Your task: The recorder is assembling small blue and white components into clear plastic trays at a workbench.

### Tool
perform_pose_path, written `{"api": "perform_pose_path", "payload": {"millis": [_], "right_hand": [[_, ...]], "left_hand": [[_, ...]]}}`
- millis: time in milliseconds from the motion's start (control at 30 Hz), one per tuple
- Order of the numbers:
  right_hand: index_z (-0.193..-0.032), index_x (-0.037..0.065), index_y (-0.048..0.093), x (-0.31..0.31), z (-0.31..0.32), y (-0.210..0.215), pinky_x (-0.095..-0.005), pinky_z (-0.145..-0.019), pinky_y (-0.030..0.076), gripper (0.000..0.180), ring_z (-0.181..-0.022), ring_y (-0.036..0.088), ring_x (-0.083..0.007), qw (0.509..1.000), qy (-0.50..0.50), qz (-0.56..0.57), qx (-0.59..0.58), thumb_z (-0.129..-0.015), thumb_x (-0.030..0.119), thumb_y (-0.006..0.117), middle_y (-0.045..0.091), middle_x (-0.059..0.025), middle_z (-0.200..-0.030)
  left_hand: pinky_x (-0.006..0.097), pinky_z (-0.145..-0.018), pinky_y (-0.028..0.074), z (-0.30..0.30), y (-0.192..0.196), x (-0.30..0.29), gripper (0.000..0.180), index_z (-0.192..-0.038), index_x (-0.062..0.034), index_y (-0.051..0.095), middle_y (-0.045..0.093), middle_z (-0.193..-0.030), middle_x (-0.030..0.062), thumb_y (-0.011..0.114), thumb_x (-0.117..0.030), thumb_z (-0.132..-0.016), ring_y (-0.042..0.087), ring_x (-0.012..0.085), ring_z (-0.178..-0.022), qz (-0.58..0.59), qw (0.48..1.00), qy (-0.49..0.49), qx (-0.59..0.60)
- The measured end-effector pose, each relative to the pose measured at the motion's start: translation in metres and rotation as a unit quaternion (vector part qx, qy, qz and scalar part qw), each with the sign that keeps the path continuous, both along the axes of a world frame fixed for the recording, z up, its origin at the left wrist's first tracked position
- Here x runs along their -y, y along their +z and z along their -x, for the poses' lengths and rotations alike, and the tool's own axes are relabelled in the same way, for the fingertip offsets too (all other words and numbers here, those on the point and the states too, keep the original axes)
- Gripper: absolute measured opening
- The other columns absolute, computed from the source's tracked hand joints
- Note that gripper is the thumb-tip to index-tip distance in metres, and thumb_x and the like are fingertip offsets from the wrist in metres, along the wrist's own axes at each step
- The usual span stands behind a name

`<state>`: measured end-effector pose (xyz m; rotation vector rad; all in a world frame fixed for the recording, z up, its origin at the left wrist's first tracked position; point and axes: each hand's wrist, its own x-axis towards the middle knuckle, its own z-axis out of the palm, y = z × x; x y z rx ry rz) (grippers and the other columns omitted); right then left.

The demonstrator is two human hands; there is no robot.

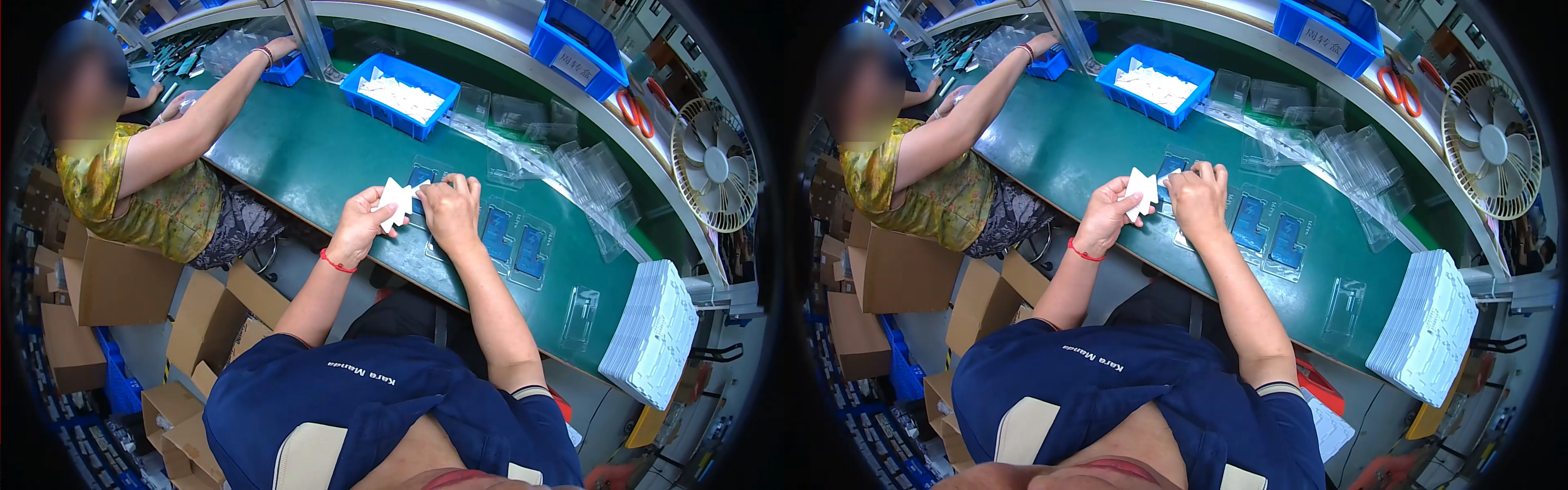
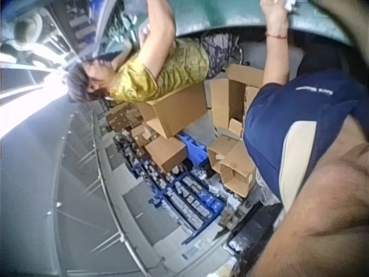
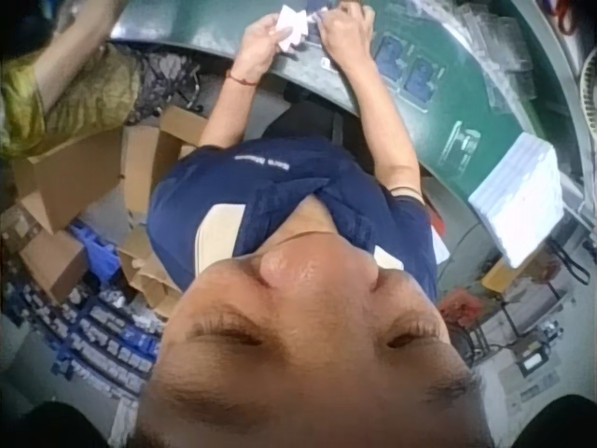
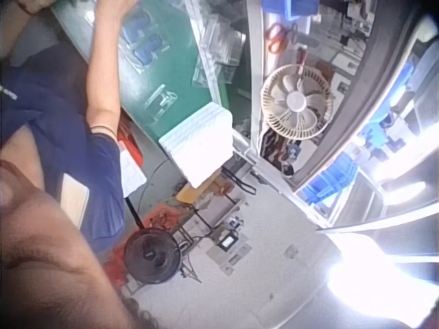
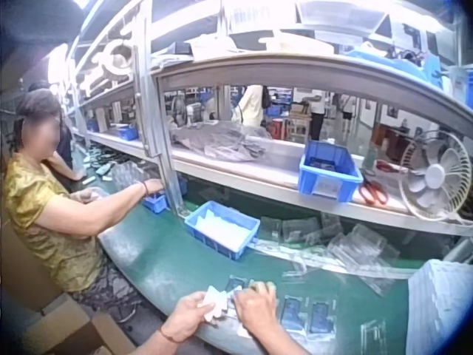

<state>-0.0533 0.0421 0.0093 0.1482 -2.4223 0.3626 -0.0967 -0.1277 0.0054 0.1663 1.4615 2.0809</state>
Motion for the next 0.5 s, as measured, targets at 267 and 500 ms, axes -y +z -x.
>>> {"api": "perform_pose_path", "payload": {"millis": [267,500], "right_hand": [[-0.084,0.005,0.071,-0.016,-0.019,0.016,-0.036,-0.078,0.042,0.014,-0.082,0.06,-0.0231,0.91,0.103,0.372,0.154,-0.076,0.017,0.07,0.067,-0.0083,-0.079],[-0.082,0.008,0.07,-0.035,-0.058,0.01,-0.0375,-0.081,0.039,0.007,-0.082,0.056,-0.023,0.992,-0.046,0.118,0.021,-0.077,0.013,0.069,0.065,-0.0048,-0.079]], "left_hand": [[0.022,-0.054,0.051,-0.019,0.01,-0.022,0.024,-0.112,0.0043,0.056,0.065,-0.092,0.0097,0.056,-0.002,-0.089,0.065,0.0141,-0.074,0.032,0.993,-0.095,-0.057],[0.022,-0.054,0.051,-0.027,0.009,-0.027,0.032,-0.121,0.0053,0.052,0.065,-0.094,0.01,0.055,0.0,-0.089,0.065,0.0133,-0.074,0.063,0.992,-0.094,-0.061]]}}
